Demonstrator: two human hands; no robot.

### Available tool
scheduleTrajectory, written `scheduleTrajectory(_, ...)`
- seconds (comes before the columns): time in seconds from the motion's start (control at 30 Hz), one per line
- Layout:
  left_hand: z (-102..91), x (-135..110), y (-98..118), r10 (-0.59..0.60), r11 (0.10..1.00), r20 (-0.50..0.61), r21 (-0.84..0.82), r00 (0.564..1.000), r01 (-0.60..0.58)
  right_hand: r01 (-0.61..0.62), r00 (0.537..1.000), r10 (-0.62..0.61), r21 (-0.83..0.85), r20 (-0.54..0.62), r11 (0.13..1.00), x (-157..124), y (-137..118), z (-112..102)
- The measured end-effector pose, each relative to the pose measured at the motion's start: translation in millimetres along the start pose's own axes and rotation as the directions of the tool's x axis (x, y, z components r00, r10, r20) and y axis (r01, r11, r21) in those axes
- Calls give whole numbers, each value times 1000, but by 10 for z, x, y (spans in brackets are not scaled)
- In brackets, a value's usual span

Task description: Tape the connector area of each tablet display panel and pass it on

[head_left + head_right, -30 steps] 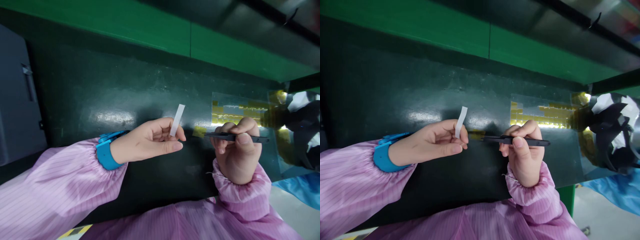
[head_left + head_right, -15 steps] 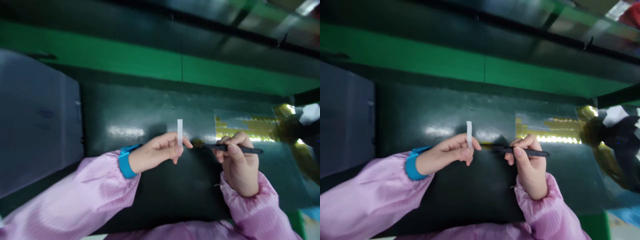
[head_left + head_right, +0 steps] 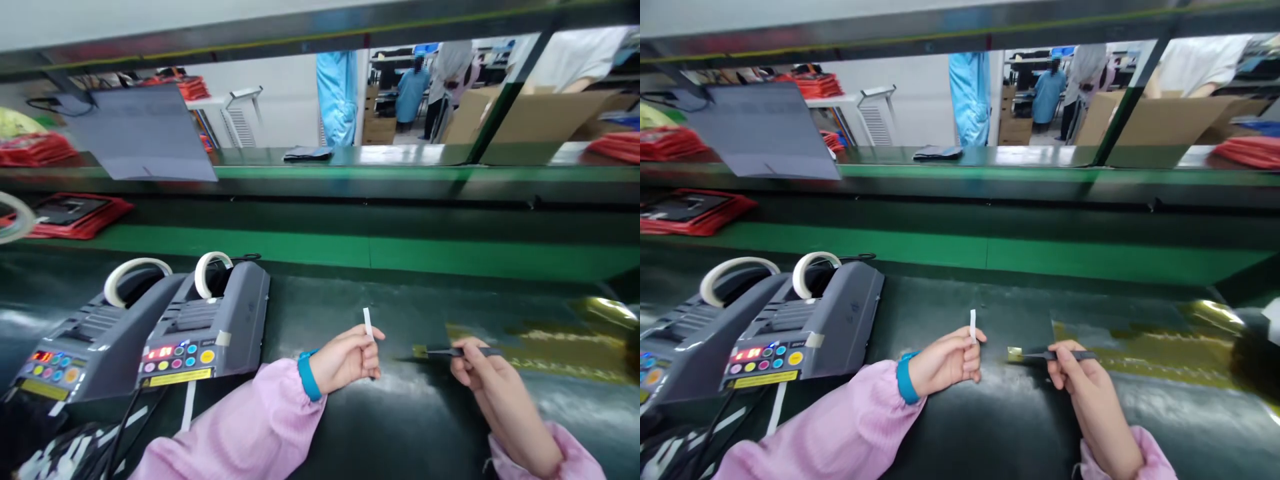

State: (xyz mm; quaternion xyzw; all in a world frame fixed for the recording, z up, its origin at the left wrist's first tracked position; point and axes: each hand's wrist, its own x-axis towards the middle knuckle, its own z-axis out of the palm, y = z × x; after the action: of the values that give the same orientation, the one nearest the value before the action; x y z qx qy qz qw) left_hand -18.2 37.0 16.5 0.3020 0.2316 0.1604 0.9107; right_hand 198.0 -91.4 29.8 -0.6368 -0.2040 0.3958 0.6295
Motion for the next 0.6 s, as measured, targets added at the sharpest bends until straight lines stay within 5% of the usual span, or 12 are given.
scheduleTrajectory(0.4,-92,14,18,-8,1000,34,29,999,7,-64,997,52,243,58,968,133,35,127)
scheduleTrajectory(0.6,-143,0,-68,22,997,27,71,999,-24,-197,975,164,247,147,949,379,422,-72)
